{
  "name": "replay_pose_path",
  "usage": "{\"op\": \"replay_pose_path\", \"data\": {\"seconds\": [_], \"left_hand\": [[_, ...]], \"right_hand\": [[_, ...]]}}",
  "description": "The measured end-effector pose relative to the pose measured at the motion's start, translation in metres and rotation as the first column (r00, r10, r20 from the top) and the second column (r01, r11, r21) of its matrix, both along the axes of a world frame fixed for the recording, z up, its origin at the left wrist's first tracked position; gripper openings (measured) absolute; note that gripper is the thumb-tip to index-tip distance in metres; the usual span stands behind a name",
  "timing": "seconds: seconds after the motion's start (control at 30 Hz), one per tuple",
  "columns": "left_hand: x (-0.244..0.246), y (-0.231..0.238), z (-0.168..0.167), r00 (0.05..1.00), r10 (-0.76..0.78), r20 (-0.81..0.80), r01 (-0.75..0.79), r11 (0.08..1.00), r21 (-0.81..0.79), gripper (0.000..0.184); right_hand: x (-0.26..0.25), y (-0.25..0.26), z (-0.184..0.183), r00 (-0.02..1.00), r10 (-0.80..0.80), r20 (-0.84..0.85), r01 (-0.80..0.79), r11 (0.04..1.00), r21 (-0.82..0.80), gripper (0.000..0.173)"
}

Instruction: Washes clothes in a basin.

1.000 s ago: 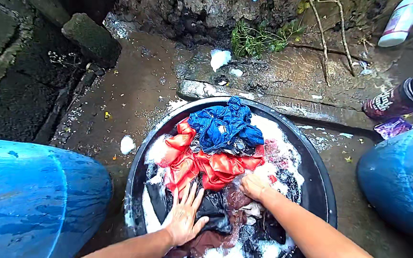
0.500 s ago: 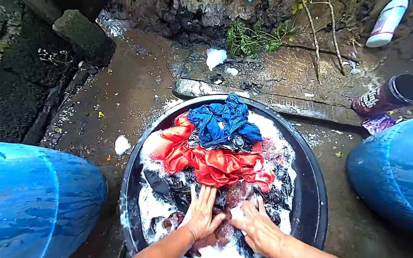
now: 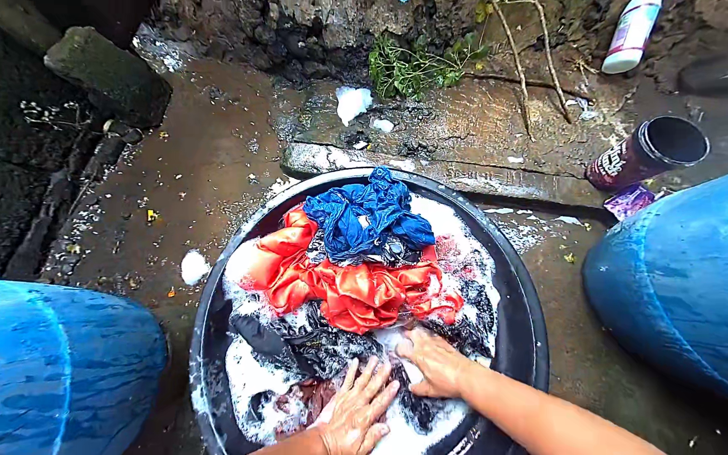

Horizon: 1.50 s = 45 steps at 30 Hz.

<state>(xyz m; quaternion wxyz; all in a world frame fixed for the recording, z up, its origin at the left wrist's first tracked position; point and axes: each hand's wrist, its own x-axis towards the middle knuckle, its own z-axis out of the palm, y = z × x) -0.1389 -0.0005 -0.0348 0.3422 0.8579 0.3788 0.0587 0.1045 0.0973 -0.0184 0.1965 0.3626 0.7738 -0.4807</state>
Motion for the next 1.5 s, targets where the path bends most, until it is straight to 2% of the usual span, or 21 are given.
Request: {"op": "replay_pose_path", "data": {"seconds": [0.1, 0.17, 0.23, 0.3, 0.4, 0.43, 0.5, 0.57, 0.63, 0.7, 0.83, 0.9, 0.97, 1.03, 1.07, 1.13, 1.2, 1.27, 1.37, 1.47, 1.5], "left_hand": [[-0.002, -0.001, -0.021, 0.986, -0.161, 0.033, 0.163, 0.985, -0.057, 0.060], [0.006, 0.009, -0.025, 0.966, -0.235, -0.105, 0.198, 0.940, -0.278, 0.069], [0.019, 0.021, -0.020, 0.909, -0.298, -0.291, 0.122, 0.859, -0.498, 0.077], [0.033, 0.024, -0.019, 0.849, -0.256, -0.462, -0.064, 0.818, -0.572, 0.074], [0.050, 0.021, -0.001, 0.804, -0.153, -0.574, -0.195, 0.845, -0.497, 0.050], [0.048, 0.022, 0.007, 0.843, -0.161, -0.513, -0.089, 0.899, -0.428, 0.047], [0.022, 0.016, 0.010, 0.935, -0.151, -0.320, 0.150, 0.988, -0.030, 0.043], [-0.009, 0.023, 0.010, 0.969, -0.102, -0.225, 0.158, 0.956, 0.248, 0.057], [-0.030, 0.040, 0.012, 0.959, 0.006, -0.284, 0.039, 0.988, 0.151, 0.073], [-0.036, 0.050, 0.004, 0.933, 0.058, -0.354, -0.049, 0.998, 0.034, 0.075], [-0.029, 0.058, -0.025, 0.897, 0.213, -0.388, -0.231, 0.973, 0.000, 0.051], [-0.024, 0.068, -0.011, 0.850, 0.139, -0.508, -0.257, 0.951, -0.170, 0.047], [-0.026, 0.068, 0.003, 0.870, 0.265, -0.416, -0.278, 0.960, 0.029, 0.048], [-0.037, 0.057, 0.004, 0.780, 0.598, -0.185, -0.488, 0.766, 0.418, 0.047], [-0.041, 0.056, 0.004, 0.646, 0.749, -0.146, -0.611, 0.623, 0.489, 0.052], [-0.045, 0.059, -0.004, 0.342, 0.917, -0.203, -0.785, 0.398, 0.475, 0.069], [-0.043, 0.062, -0.021, 0.218, 0.947, -0.236, -0.836, 0.306, 0.456, 0.077], [-0.045, 0.070, -0.032, 0.231, 0.922, -0.310, -0.825, 0.354, 0.440, 0.071], [-0.052, 0.100, -0.021, 0.260, 0.752, -0.605, -0.847, 0.479, 0.232, 0.070], [-0.069, 0.127, -0.001, 0.470, 0.451, -0.759, -0.769, 0.631, -0.100, 0.067], [-0.073, 0.130, 0.004, 0.510, 0.466, -0.723, -0.740, 0.665, -0.094, 0.065]], "right_hand": [[0.008, -0.034, 0.009, 0.996, 0.082, 0.023, -0.083, 0.995, 0.058, 0.075], [0.014, -0.051, -0.007, 0.996, 0.083, 0.018, -0.084, 0.995, 0.052, 0.071], [0.016, -0.048, -0.029, 0.996, 0.078, 0.032, -0.080, 0.995, 0.053, 0.063], [0.011, -0.023, -0.034, 0.979, 0.126, 0.158, -0.113, 0.989, -0.091, 0.049], [0.004, 0.004, -0.012, 0.924, 0.235, 0.303, -0.143, 0.945, -0.294, 0.043], [0.009, 0.000, -0.011, 0.941, 0.216, 0.262, -0.157, 0.961, -0.226, 0.042], [0.014, -0.028, -0.017, 0.994, 0.098, 0.053, -0.101, 0.994, 0.045, 0.042], [0.010, -0.058, -0.015, 0.987, 0.034, -0.158, -0.004, 0.982, 0.188, 0.056], [0.008, -0.069, -0.020, 0.967, 0.072, -0.244, -0.008, 0.967, 0.254, 0.073], [0.005, -0.065, -0.030, 0.971, 0.094, -0.221, -0.041, 0.972, 0.231, 0.075], [-0.016, -0.018, -0.025, 0.960, 0.241, 0.144, -0.227, 0.968, -0.107, 0.047], [-0.025, -0.007, -0.011, 0.938, 0.255, 0.234, -0.210, 0.957, -0.200, 0.045], [-0.017, -0.012, -0.008, 0.981, 0.163, 0.101, -0.164, 0.986, 0.002, 0.048], [-0.011, -0.041, -0.011, 0.985, 0.037, -0.167, 0.000, 0.977, 0.214, 0.060], [-0.012, -0.056, -0.016, 0.956, 0.015, -0.293, 0.070, 0.958, 0.280, 0.064], [-0.021, -0.077, -0.030, 0.884, 0.086, -0.460, 0.086, 0.936, 0.341, 0.070], [-0.033, -0.079, -0.036, 0.879, 0.185, -0.440, -0.041, 0.948, 0.316, 0.072], [-0.046, -0.065, -0.034, 0.929, 0.230, -0.289, -0.180, 0.965, 0.189, 0.077], [-0.064, -0.036, -0.027, 0.927, 0.370, -0.054, -0.372, 0.928, -0.025, 0.077], [-0.067, -0.021, -0.022, 0.916, 0.399, -0.047, -0.402, 0.912, -0.082, 0.068], [-0.061, -0.021, -0.019, 0.923, 0.376, -0.081, -0.380, 0.924, -0.038, 0.063]]}}
